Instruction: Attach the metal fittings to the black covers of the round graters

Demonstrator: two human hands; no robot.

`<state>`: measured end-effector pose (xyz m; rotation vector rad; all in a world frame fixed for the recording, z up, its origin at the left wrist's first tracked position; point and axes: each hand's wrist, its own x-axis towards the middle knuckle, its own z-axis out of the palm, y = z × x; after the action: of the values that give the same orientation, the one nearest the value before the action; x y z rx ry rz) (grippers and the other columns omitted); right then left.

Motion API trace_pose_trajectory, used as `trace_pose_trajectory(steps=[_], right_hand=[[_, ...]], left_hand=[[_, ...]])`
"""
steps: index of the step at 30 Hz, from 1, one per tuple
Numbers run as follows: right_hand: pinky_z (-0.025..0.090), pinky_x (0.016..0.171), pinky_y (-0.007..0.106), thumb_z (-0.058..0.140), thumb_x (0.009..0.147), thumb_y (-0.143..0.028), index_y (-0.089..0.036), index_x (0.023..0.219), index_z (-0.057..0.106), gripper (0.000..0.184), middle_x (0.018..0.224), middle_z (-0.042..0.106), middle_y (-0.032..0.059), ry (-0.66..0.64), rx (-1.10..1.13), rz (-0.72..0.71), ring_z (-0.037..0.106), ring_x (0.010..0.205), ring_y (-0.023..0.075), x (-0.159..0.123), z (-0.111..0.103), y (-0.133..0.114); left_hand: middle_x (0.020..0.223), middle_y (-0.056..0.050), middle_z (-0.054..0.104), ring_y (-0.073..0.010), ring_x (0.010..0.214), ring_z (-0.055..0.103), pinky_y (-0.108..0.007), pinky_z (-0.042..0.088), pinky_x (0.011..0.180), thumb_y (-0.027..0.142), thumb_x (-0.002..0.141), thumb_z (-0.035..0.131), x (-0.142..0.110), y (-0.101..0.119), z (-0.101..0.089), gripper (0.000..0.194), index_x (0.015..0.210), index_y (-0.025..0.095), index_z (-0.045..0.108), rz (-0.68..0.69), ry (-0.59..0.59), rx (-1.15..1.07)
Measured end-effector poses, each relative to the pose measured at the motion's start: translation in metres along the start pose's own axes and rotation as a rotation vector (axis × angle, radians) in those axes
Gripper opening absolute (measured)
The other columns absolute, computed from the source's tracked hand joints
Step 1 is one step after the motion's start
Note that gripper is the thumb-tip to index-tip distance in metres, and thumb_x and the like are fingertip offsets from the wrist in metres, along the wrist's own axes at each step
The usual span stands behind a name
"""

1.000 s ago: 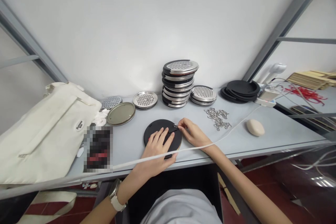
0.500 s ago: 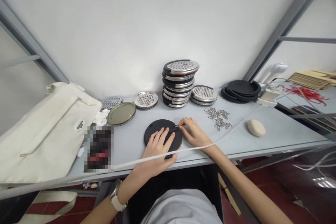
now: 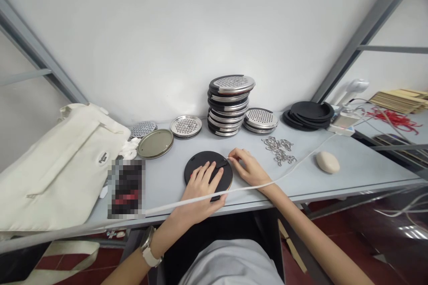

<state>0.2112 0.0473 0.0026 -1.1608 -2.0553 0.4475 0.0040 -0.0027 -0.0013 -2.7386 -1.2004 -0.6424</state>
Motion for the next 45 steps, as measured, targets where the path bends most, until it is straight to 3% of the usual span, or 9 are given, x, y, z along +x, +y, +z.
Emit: trace_pose_trajectory(steps=[9,17,23,33,45], right_hand=[[0.046,0.077,0.034,0.046,0.092,-0.026,-0.019,0.086,0.059,0.016,0.080,0.058,0.0053,0.017,0.098,0.001,0.055,0.079,0.0189,0.0009,0.0007,0.0020],[0.049,0.079,0.034,0.044,0.092,-0.025,-0.019,0.109,0.058,0.023,0.088,0.062,0.0064,-0.003,0.143,0.003,0.059,0.081,0.0182,-0.0004,0.0029,0.0031],[0.048,0.079,0.032,0.043,0.092,-0.025,-0.019,0.111,0.058,0.025,0.095,0.065,0.0075,-0.042,0.151,0.025,0.061,0.084,0.0178,-0.0005,0.0016,0.0017],[0.046,0.063,0.027,0.043,0.091,-0.028,-0.017,0.110,0.056,0.025,0.073,0.060,0.0017,-0.093,0.162,0.083,0.056,0.066,0.0146,-0.0024,0.0040,0.0045],[0.047,0.075,0.031,0.045,0.091,-0.025,-0.016,0.110,0.058,0.025,0.084,0.062,0.0063,-0.080,0.083,0.018,0.058,0.079,0.0171,-0.0004,0.0022,0.0048]], left_hand=[[0.141,-0.016,0.040,-0.0322,0.131,0.035,-0.047,0.033,0.103,0.038,0.086,0.052,0.0001,-0.0004,0.0000,0.056,0.136,0.015,0.043,-0.003,-0.011,0.006],[0.141,-0.015,0.041,-0.0321,0.131,0.036,-0.048,0.033,0.103,0.037,0.086,0.053,0.0001,0.0000,0.0006,0.056,0.136,0.016,0.043,0.000,0.005,0.002],[0.142,-0.016,0.040,-0.0321,0.131,0.035,-0.047,0.033,0.103,0.038,0.086,0.052,-0.0001,0.0000,0.0004,0.056,0.137,0.016,0.042,-0.001,-0.008,0.007],[0.143,-0.015,0.038,-0.0313,0.132,0.033,-0.047,0.030,0.105,0.038,0.086,0.051,0.0000,-0.0004,-0.0002,0.056,0.137,0.015,0.041,-0.009,-0.034,-0.004],[0.141,-0.015,0.041,-0.0312,0.130,0.036,-0.046,0.033,0.103,0.038,0.085,0.052,0.0001,0.0001,-0.0001,0.056,0.135,0.016,0.043,-0.006,0.006,0.005]])
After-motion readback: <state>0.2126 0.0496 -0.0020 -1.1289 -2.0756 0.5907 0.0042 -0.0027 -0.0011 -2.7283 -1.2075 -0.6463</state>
